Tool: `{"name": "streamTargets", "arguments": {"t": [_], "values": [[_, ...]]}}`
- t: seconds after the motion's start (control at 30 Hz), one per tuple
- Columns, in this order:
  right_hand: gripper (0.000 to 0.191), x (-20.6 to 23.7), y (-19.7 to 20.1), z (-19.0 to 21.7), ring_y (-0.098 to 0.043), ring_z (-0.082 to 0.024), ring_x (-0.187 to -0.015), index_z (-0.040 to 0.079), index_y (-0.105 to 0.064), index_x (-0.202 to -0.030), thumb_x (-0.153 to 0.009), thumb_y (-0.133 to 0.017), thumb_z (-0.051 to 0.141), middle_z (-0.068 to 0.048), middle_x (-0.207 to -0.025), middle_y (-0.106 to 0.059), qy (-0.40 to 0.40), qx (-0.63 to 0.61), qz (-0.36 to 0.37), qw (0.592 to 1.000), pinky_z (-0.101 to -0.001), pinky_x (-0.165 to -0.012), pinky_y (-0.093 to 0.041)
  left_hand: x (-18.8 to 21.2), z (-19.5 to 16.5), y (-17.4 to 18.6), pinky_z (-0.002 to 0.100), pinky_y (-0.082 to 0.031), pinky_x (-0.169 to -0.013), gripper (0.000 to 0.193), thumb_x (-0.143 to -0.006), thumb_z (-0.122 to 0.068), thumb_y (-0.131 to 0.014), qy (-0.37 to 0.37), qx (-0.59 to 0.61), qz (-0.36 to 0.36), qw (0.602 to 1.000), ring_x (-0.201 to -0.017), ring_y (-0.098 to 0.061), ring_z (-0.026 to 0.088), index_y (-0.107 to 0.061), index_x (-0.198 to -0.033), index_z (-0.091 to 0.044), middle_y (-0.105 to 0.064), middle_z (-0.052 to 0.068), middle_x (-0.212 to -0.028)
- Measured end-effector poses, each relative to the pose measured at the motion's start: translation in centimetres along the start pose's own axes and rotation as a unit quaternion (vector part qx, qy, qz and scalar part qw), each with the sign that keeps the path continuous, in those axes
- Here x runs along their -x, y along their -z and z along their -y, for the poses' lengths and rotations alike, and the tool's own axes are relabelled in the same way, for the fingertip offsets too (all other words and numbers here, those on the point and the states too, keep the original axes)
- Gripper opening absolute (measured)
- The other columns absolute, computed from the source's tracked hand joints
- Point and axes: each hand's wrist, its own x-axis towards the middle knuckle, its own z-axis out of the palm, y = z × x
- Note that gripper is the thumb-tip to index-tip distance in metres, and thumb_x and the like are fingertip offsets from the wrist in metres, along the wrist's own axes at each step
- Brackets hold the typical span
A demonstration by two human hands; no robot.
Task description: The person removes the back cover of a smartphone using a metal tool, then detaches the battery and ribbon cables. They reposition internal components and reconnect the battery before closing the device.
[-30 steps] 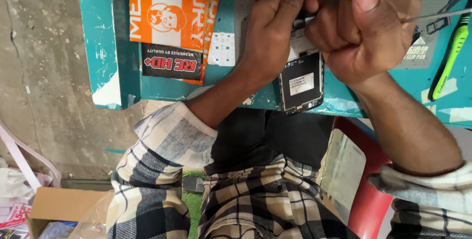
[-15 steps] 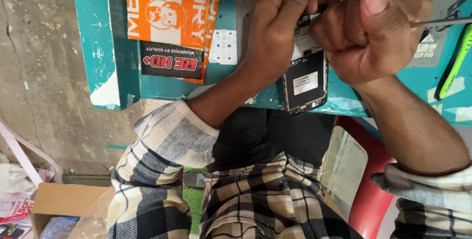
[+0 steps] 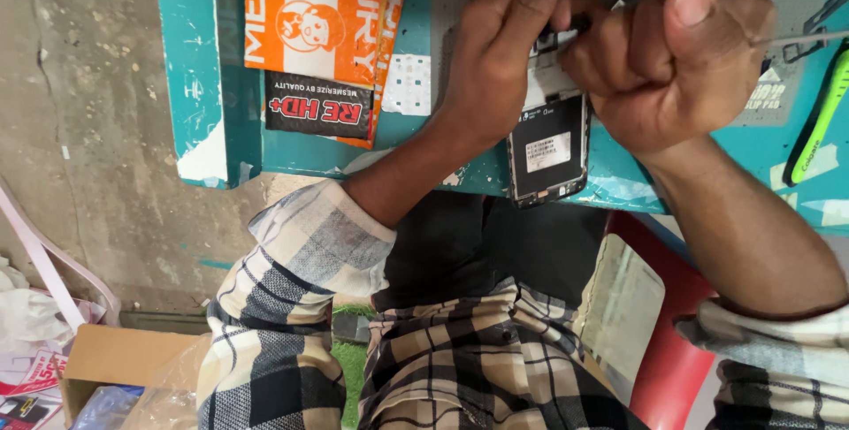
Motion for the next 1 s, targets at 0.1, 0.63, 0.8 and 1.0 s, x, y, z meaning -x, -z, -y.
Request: {"name": "streamTargets", "arguments": {"t": [0.1,0.63,0.8,1.0], "values": [[0.065,0.1,0.6,0.1,-0.02,-0.009,-0.04,0.009,-0.025,-0.06,-0.116,-0.05,0.03,0.001,-0.049,-0.019,-0.019,-0.063,0.012,0.998,-0.0299,-0.04,-0.015,0.0,-0.4,-0.3,0.027,-0.048,-0.08,0.053,-0.119,-0.047,-0.047,0.009,0.022,0.012,1.0,-0.083,-0.06,0.012,-0.057,-0.092,-0.002,-0.058,0.004,-0.082],[0.058,-0.4,-0.7,0.9,-0.023,-0.009,-0.039,0.007,-0.028,-0.062,-0.111,-0.053,0.026,-0.002,-0.05,-0.024,-0.01,-0.039,-0.009,0.999,-0.0297,-0.042,-0.016,-0.5,-0.2,0.0,0.026,-0.043,-0.072,0.048,-0.117,-0.04,-0.047,0.02,0.029,0.028,0.999,-0.076,-0.051,0.011,-0.057,-0.092,0.0,-0.053,0.003,-0.082],[0.058,-0.4,0.4,0.7,-0.015,-0.009,-0.038,0.012,-0.024,-0.062,-0.111,-0.047,0.035,0.001,-0.05,-0.019,-0.018,-0.067,-0.002,0.998,-0.0311,-0.039,-0.014,-0.6,-0.1,-0.4,0.027,-0.049,-0.079,0.051,-0.119,-0.042,-0.045,0.016,0.042,0.024,0.999,-0.092,-0.065,0.017,-0.049,-0.084,-0.005,-0.047,0.003,-0.081],[0.061,1.2,3.5,-0.3,-0.008,-0.013,-0.04,0.011,-0.02,-0.061,-0.112,-0.022,0.045,0.0,-0.044,-0.016,-0.084,-0.298,-0.18,0.934,-0.0338,-0.04,-0.013,-0.5,-0.4,-1.1,0.031,-0.057,-0.079,0.053,-0.117,-0.049,-0.045,0.067,0.139,0.026,0.988,-0.088,-0.07,0.022,-0.048,-0.088,-0.005,-0.065,0.016,-0.091]]}}
